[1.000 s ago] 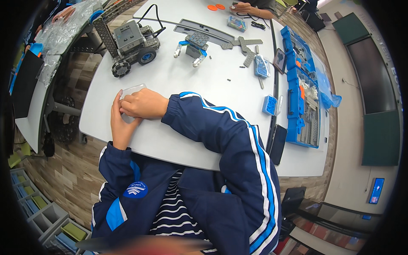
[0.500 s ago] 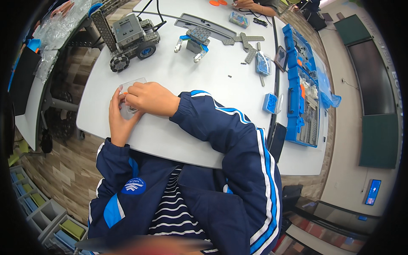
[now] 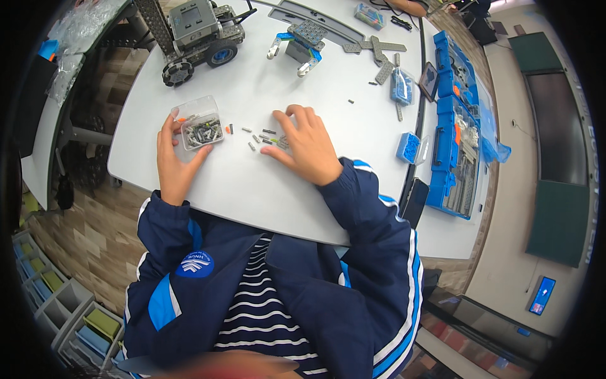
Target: The person sorts small fasteners from a clear container onto a white table, then picks up a gray LEGO Technic assembly and attaches a small gray beam to it. The person continues to handle fasteners and the assembly throughout the clip.
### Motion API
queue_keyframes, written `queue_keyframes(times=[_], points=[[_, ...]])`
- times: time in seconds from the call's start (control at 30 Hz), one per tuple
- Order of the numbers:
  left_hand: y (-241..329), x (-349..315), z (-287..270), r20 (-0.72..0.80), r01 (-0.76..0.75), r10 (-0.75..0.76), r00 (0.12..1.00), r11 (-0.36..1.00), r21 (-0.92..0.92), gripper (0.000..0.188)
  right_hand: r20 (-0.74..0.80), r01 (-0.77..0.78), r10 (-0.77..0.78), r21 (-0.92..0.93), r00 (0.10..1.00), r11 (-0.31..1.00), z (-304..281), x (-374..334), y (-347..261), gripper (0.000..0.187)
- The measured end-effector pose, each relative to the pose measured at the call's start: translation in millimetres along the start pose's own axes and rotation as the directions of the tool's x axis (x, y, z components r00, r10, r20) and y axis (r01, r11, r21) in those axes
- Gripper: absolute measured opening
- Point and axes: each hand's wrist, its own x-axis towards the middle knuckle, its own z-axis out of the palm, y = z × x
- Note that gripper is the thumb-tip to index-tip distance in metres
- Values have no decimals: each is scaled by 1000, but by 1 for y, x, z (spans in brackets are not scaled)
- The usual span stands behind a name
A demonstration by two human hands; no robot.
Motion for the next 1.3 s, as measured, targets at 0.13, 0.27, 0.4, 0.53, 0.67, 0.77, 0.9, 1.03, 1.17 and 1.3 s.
queue_keyframes(times=[0.13,0.27,0.4,0.53,0.67,0.77,0.9,1.03,1.17,1.3], points=[[8,-4,-2,-112,-68,69,991,998,14,101,99,-58,60,-17,993,998,10,-34,0,103],[21,-19,-5,-235,-244,252,939,968,62,91,105,-67,61,59,993,996,22,-35,-5,108],[28,-28,2,-209,-352,334,919,934,-54,77,71,32,-41,132,997,991,31,-11,-14,103],[30,-26,7,-208,-301,280,937,950,-77,68,-33,155,-152,121,988,981,40,14,-19,83],[29,-29,1,-213,-281,258,942,956,-83,56,-89,197,-179,261,980,945,51,36,-11,47],[30,-34,-6,-139,-280,268,953,958,-70,39,-102,212,-188,363,977,907,49,44,-4,38],[36,-45,-4,102,-152,169,980,976,-156,38,-75,157,-138,403,988,901,19,32,7,53],[40,-44,16,151,-100,112,982,992,-83,47,110,-62,29,315,994,947,-10,6,11,72],[42,-32,31,109,-162,161,981,987,0,55,221,-238,177,294,959,926,-8,-12,6,80],[44,-17,38,116,-154,146,982,986,60,58,138,-242,204,384,969,891,2,-11,5,65]])
